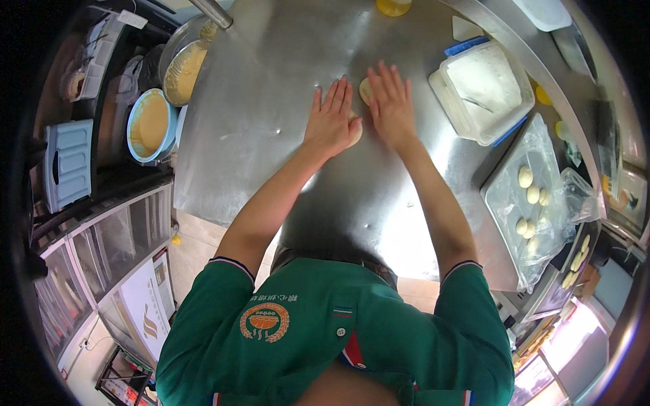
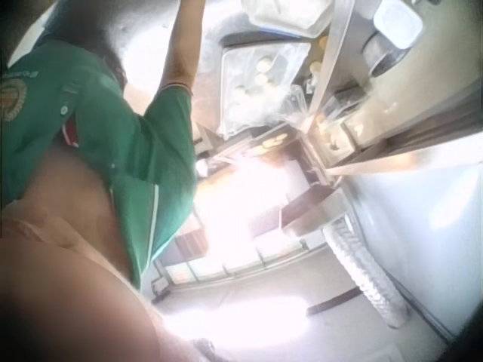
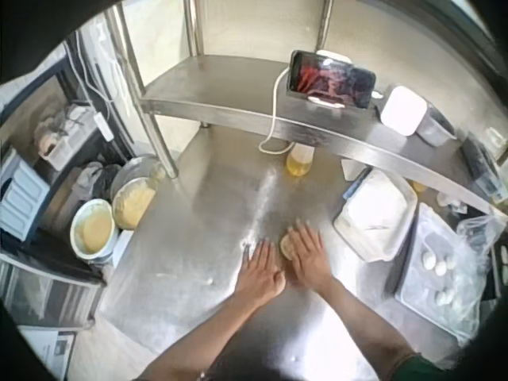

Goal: The person arranges baked buns on a wire rack using tongs, then moves to a griddle to flip and cook more buns. They also flatten dough balls by hand on a stainless steel counter and place them on a tray.

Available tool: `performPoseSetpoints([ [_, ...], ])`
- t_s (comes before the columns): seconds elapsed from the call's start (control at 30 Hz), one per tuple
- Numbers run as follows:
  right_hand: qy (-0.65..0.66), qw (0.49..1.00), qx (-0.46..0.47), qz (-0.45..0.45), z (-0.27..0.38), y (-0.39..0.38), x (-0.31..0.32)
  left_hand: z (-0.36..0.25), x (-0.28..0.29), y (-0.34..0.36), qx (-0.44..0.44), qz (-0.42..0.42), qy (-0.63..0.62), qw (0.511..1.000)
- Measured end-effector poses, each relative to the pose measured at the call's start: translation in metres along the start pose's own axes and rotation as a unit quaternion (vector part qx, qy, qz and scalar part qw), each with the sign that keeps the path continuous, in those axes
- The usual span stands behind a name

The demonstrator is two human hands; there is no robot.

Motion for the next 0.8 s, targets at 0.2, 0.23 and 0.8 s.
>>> performPoseSetpoints([
  [0.2,-0.087,0.995,0.026,0.03,-0.002,0.047,-0.062,-0.006,0.009,0.006,0.012,-0.004,-0.037,0.999],
  [0.23,-0.092,0.995,0.017,0.027,-0.003,0.048,-0.064,-0.005,0.01,0.009,0.013,0.002,-0.077,0.997],
  [0.8,0.088,0.985,-0.116,-0.092,-0.047,0.003,-0.014,0.042,0.052,0.001,0.056,-0.092,-0.261,0.959],
])
Point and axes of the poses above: each hand's wrist, its own y-axis towards the middle knuckle, its own x-axis out of the back of the hand, z = x × y, the point moved 7 cm from there along y, towards the middle knuckle, and after that the axes turned 8 degrees about -y, right-handed, at the moved point
